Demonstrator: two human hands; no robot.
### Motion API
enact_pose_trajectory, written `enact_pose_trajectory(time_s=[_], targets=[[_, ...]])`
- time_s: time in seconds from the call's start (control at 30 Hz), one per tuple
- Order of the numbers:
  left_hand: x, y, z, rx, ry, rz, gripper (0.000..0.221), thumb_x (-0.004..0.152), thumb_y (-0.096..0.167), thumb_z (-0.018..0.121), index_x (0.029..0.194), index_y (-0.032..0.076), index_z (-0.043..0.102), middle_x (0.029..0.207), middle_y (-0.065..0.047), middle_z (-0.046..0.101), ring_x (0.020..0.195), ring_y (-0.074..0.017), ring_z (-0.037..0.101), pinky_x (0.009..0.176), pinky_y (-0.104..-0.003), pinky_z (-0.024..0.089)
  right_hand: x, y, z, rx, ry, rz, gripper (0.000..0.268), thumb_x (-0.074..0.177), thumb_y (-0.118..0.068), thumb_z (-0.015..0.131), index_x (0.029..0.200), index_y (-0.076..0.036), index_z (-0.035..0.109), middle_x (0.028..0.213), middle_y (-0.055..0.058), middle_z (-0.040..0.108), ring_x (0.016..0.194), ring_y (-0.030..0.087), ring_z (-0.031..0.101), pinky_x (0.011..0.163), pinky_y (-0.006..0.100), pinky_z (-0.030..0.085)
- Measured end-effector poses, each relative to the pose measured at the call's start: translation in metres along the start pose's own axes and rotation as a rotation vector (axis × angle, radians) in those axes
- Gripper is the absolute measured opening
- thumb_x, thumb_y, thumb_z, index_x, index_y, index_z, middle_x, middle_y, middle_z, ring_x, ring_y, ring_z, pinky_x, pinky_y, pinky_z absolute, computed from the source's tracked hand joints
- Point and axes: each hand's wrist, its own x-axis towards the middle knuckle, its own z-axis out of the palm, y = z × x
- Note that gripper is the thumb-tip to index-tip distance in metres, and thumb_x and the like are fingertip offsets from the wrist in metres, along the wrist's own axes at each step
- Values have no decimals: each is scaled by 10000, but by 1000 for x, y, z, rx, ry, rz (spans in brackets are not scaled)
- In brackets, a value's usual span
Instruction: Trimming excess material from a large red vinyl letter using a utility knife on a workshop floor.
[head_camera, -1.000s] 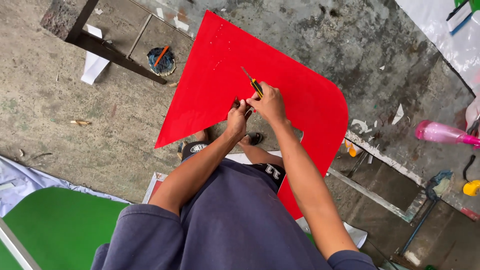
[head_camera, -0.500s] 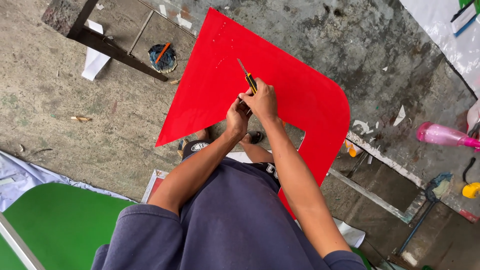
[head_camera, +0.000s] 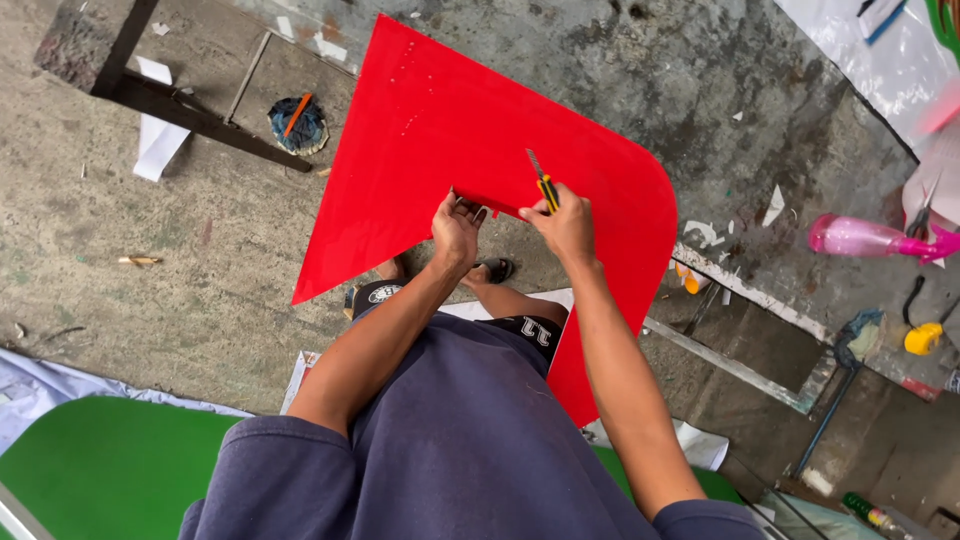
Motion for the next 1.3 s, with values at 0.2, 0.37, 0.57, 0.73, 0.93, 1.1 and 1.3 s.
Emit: enact_pose_trajectory(time_s=[0.2, 0.37, 0.57, 0.73, 0.93, 1.1, 1.3], targets=[[10, -2, -8, 28, 26, -16, 280, 1022, 408, 476, 1098, 174, 609, 978, -22, 666, 995, -241, 666, 1066, -469, 394, -26, 65, -60, -87, 73, 165, 289, 683, -187, 946, 769, -121, 678, 724, 48, 739, 718, 290, 732, 647, 384, 564], [29, -14, -27, 41, 24, -18, 254, 1013, 415, 498, 1068, 193, 607, 978, -6, 660, 999, -233, 661, 1069, -471, 389, -35, 92, -85, -164, 80, 231, 320, 672, -262, 955, 724, -152, 659, 681, 31, 720, 686, 286, 726, 629, 373, 563], [-5, -8, 0, 54, 80, -6, 178, 991, 304, 597, 1026, 129, 592, 968, -1, 622, 1041, -225, 630, 1083, -481, 382, -29, 26, -102, -197, -35, 169, 368, 864, -434, 770, 980, -132, 594, 761, 185, 691, 781, 423, 704, 667, 501, 516], [-43, 14, 34, -4, 75, 29, 313, 995, 284, 709, 1128, 41, 564, 1120, -70, 564, 1157, -279, 583, 1111, -524, 380, -3, -48, -86, -390, -371, -133, 354, 925, -304, 570, 1254, -194, 499, 883, 247, 722, 875, 490, 707, 754, 597, 520], [-44, 12, 39, 53, 84, 65, 354, 1015, 317, 691, 1217, 110, 487, 1127, -17, 555, 1081, -194, 586, 1053, -458, 453, 41, -94, -40, -640, -310, -937, 134, 961, -226, 646, 1049, -135, 690, 948, 80, 610, 893, 335, 650, 712, 449, 567], [-40, 9, 37, 86, 126, 64, 271, 998, 365, 692, 1100, 214, 492, 1022, 78, 585, 973, -112, 612, 896, -331, 480, 66, -105, -13, -816, -356, -1089, 57, 910, -271, 700, 903, -215, 711, 899, 4, 502, 871, 248, 559, 724, 388, 494], [-46, 14, 41, 83, 136, 56, 287, 978, 364, 716, 1071, 227, 482, 996, 80, 588, 946, -119, 603, 870, -341, 456, 73, -103, -1, -934, -341, -1097, 176, 951, -256, 591, 820, -233, 707, 884, 3, 498, 847, 235, 541, 676, 381, 458]])
